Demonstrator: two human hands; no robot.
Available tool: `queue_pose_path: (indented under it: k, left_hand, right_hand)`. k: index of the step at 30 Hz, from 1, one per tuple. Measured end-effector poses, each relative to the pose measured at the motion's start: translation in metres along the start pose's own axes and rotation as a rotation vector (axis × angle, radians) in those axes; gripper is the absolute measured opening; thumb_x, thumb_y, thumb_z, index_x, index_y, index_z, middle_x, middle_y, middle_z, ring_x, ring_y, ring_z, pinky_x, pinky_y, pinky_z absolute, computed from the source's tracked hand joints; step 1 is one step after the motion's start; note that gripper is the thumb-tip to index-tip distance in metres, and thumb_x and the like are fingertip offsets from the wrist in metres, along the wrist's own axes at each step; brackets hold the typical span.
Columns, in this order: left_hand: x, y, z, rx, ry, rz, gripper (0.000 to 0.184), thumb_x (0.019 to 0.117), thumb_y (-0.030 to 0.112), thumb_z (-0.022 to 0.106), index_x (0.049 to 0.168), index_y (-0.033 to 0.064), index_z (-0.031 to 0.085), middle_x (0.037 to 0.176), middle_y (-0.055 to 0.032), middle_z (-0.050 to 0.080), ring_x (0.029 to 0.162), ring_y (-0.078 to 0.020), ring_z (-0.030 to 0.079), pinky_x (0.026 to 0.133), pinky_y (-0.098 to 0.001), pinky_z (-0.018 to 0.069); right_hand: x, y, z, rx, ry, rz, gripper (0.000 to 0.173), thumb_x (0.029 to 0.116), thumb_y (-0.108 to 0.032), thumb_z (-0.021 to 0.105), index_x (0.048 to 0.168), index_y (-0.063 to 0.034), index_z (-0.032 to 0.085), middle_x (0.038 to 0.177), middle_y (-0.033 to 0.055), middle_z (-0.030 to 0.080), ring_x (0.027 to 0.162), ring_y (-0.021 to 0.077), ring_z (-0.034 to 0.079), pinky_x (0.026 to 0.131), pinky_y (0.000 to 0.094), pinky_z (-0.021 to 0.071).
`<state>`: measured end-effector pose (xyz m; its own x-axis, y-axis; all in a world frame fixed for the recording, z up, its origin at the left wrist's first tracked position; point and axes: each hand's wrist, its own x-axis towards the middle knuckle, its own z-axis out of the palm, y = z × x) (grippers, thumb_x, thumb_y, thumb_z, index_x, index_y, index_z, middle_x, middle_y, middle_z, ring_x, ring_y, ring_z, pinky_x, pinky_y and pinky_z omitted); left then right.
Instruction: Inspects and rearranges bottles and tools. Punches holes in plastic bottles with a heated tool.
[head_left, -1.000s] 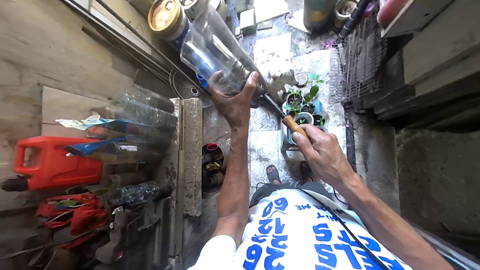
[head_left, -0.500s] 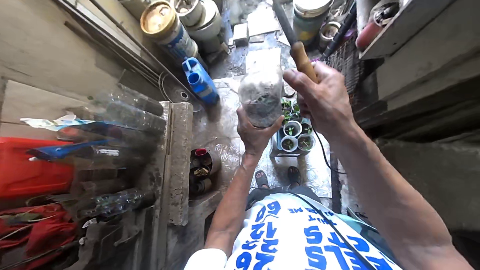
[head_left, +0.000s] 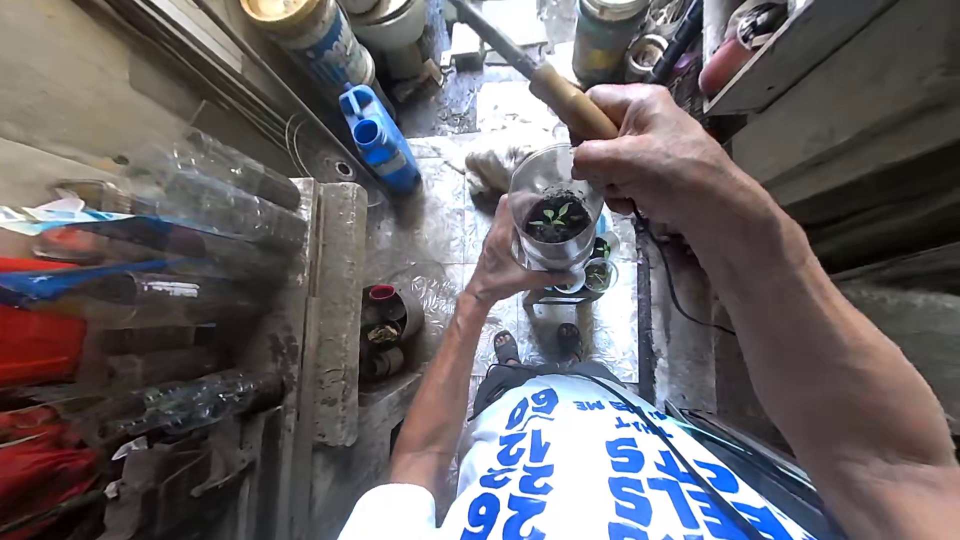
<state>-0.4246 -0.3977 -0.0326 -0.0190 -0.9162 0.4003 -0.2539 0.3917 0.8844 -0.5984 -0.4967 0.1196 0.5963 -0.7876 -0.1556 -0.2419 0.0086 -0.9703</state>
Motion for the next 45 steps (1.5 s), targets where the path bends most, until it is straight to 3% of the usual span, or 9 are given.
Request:
queue_pose_path:
  k: [3,5,8,10,12,14,22,29,45]
  left_hand:
    - [0.022,0.010,-0.018,-0.191,-0.191,-0.024,0.119,0.0448,0.023,0.103,0.142,-0.0076,0.040,0.137,-0.0188,0.058,0.129,-0.0211,0.058,0.114,-0.0366,0.0464]
    - [0.030,0.021,-0.025,-0.204,-0.222,-0.050,0.115,0.0461,0.019,0.102,0.141,-0.0053,0.043,0.133,-0.0130,0.063,0.125,-0.0166,0.061,0.112,-0.0342,0.0489]
    - [0.033,0.025,-0.027,-0.124,-0.136,0.003,0.100,0.0510,0.021,0.100,0.136,-0.0048,0.054,0.129,-0.0090,0.067,0.122,-0.0124,0.063,0.110,-0.0315,0.0508]
    - [0.031,0.021,-0.028,-0.117,-0.061,0.000,0.098,0.0531,0.026,0.100,0.135,-0.0045,0.055,0.129,-0.0092,0.067,0.121,-0.0129,0.064,0.109,-0.0320,0.0515]
    - [0.027,0.022,-0.029,-0.137,0.040,-0.064,0.096,0.0537,0.027,0.099,0.134,-0.0022,0.054,0.126,-0.0049,0.068,0.118,-0.0085,0.065,0.106,-0.0296,0.0532]
    - [0.026,0.023,-0.036,-0.139,0.144,-0.127,0.096,0.0552,0.027,0.097,0.135,-0.0034,0.054,0.124,-0.0067,0.069,0.114,-0.0097,0.066,0.103,-0.0306,0.0554]
    - [0.056,0.046,-0.072,-0.147,0.561,-0.228,0.074,0.0744,0.028,0.088,0.131,-0.0034,0.053,0.113,-0.0106,0.069,0.105,-0.0164,0.069,0.095,-0.0372,0.0591]
    - [0.075,0.069,-0.080,-0.049,0.796,-0.256,0.061,0.0811,0.026,0.085,0.127,-0.0019,0.056,0.107,-0.0130,0.070,0.098,-0.0207,0.071,0.088,-0.0404,0.0620]
    - [0.058,0.078,-0.070,-0.015,0.941,-0.198,0.063,0.0819,0.021,0.084,0.130,-0.0018,0.051,0.109,-0.0125,0.069,0.102,-0.0187,0.070,0.091,-0.0377,0.0606]
  right_hand:
    - [0.003,-0.015,-0.005,0.032,-0.111,-0.038,0.011,0.0826,-0.007,0.064,0.088,-0.0131,0.058,0.058,-0.0022,0.048,0.039,0.0076,0.038,0.035,0.0235,0.0323]
    - [0.006,-0.025,-0.007,0.046,-0.143,-0.061,0.012,0.0828,-0.005,0.064,0.088,-0.0138,0.057,0.056,-0.0036,0.046,0.039,0.0068,0.037,0.035,0.0229,0.0321]
    - [0.012,-0.029,-0.009,0.097,-0.113,-0.084,0.010,0.0856,-0.008,0.066,0.089,-0.0136,0.059,0.058,-0.0037,0.047,0.040,0.0066,0.037,0.035,0.0226,0.0324]
    - [0.013,-0.029,-0.012,0.173,-0.072,-0.121,0.010,0.0959,-0.016,0.068,0.091,-0.0142,0.059,0.059,-0.0046,0.047,0.040,0.0056,0.038,0.036,0.0208,0.0339]
    - [0.004,-0.029,-0.018,0.226,0.011,-0.137,0.022,0.1068,-0.031,0.056,0.090,-0.0165,0.057,0.056,-0.0070,0.040,0.041,0.0048,0.034,0.036,0.0204,0.0316]
    - [-0.016,-0.024,-0.026,0.202,0.138,-0.134,0.029,0.1097,-0.038,0.048,0.094,-0.0175,0.060,0.055,-0.0078,0.038,0.039,0.0050,0.032,0.035,0.0210,0.0301]
    - [-0.108,0.062,0.006,0.116,0.261,-0.050,0.032,0.1052,-0.044,0.048,0.114,-0.0177,0.065,0.061,-0.0075,0.044,0.044,0.0053,0.039,0.039,0.0236,0.0367]
    - [-0.111,0.090,0.050,-0.042,0.135,-0.145,0.037,0.1079,-0.045,0.044,0.108,-0.0159,0.067,0.063,-0.0105,0.047,0.050,-0.0008,0.044,0.046,0.0199,0.0388]
    - [-0.092,0.090,0.069,-0.051,0.070,-0.177,0.032,0.1078,-0.042,0.046,0.106,-0.0168,0.066,0.061,-0.0097,0.047,0.049,0.0008,0.045,0.046,0.0207,0.0392]
